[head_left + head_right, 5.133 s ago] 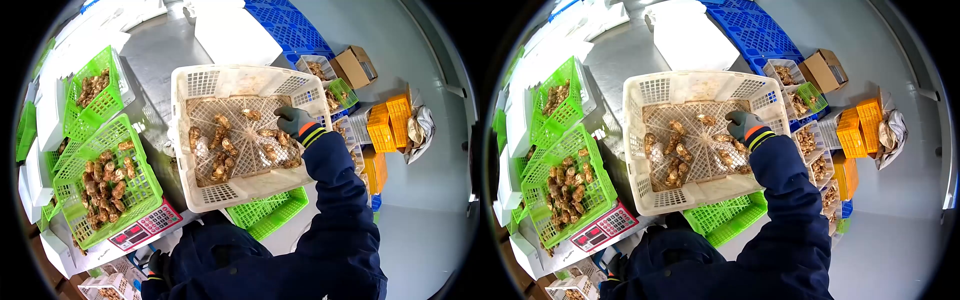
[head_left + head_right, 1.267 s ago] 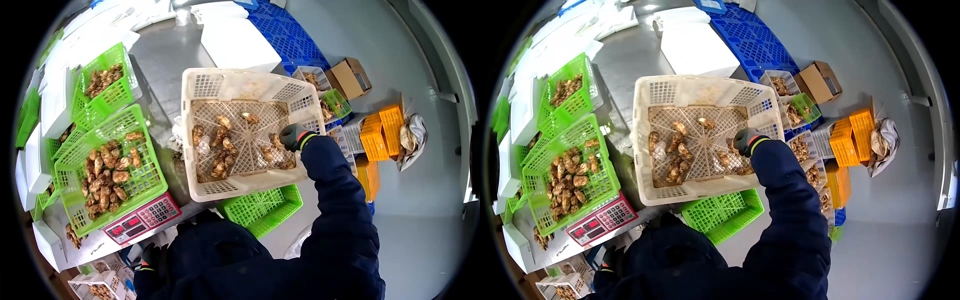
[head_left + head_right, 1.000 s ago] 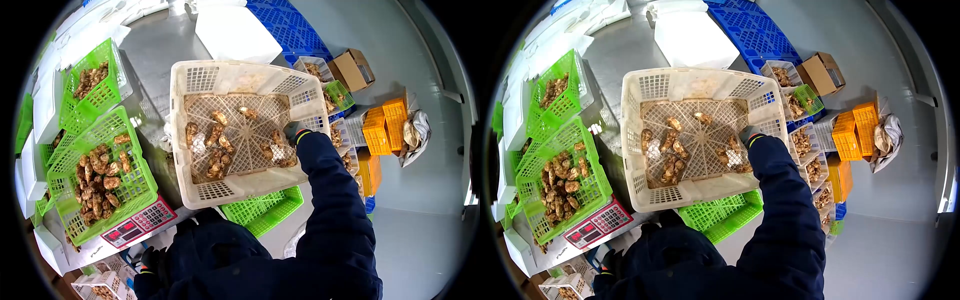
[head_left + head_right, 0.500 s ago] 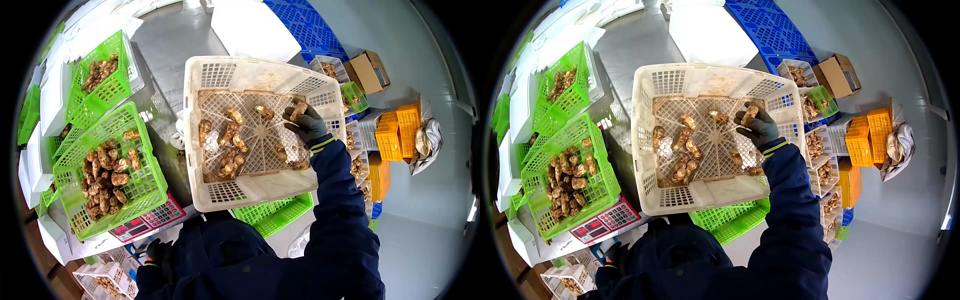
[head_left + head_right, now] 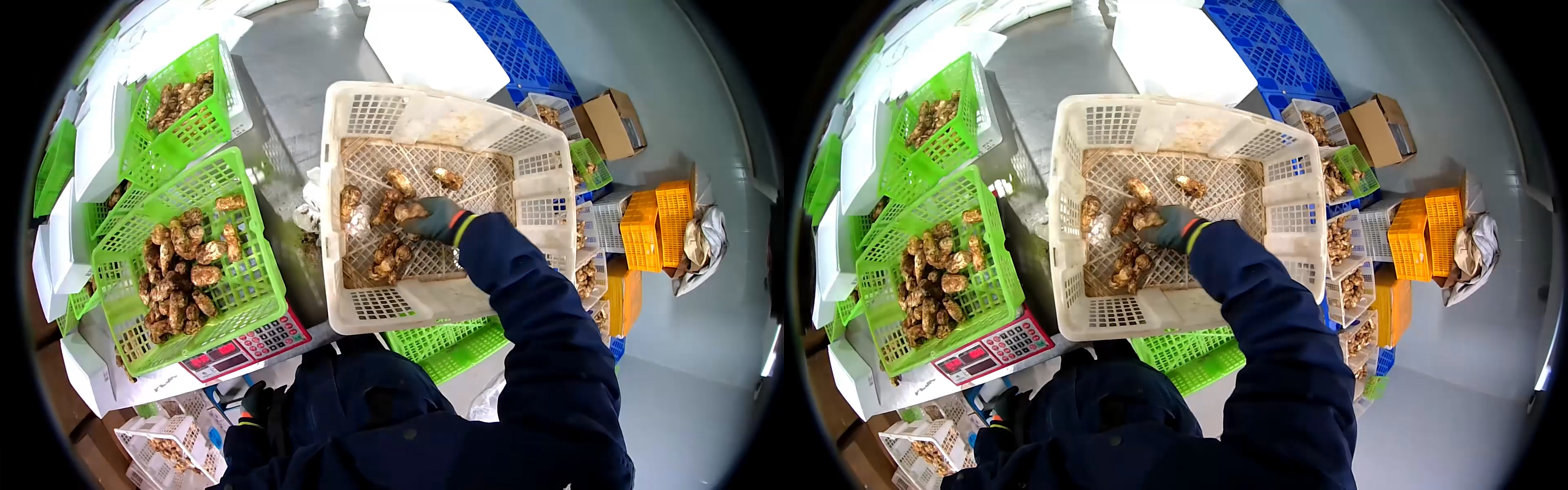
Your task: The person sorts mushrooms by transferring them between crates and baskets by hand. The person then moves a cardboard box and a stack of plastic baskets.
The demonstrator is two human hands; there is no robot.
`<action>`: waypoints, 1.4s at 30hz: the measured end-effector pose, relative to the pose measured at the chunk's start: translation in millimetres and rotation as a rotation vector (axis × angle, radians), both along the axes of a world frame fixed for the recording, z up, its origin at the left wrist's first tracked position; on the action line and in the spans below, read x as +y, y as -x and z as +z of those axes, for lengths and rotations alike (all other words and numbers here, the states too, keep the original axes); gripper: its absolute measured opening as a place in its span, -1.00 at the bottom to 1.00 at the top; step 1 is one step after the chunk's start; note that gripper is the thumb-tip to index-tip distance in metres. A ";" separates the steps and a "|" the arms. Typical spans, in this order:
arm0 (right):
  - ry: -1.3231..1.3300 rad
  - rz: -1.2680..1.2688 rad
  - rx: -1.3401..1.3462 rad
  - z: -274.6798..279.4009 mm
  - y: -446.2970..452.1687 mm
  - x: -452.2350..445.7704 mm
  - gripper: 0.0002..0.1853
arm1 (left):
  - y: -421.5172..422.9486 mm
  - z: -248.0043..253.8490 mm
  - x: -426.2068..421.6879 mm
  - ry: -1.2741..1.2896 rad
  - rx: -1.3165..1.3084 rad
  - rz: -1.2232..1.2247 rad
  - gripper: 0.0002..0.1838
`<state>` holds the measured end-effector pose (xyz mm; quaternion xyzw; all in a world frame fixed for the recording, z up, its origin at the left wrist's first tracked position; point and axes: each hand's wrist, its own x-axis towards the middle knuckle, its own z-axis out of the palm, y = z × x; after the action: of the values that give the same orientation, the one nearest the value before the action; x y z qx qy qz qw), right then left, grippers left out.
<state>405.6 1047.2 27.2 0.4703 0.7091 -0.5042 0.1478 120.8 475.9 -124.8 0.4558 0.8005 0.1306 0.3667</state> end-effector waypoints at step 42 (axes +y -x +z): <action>-0.023 -0.203 0.770 163.7 135.4 -94.4 -0.61 | -33.3 6.5 -6.8 0.125 -0.895 1.195 -0.65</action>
<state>270.2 952.7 190.9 0.3163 0.6682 -0.6476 -0.1845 154.1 469.1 -118.3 -0.1751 0.6919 0.4350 0.5490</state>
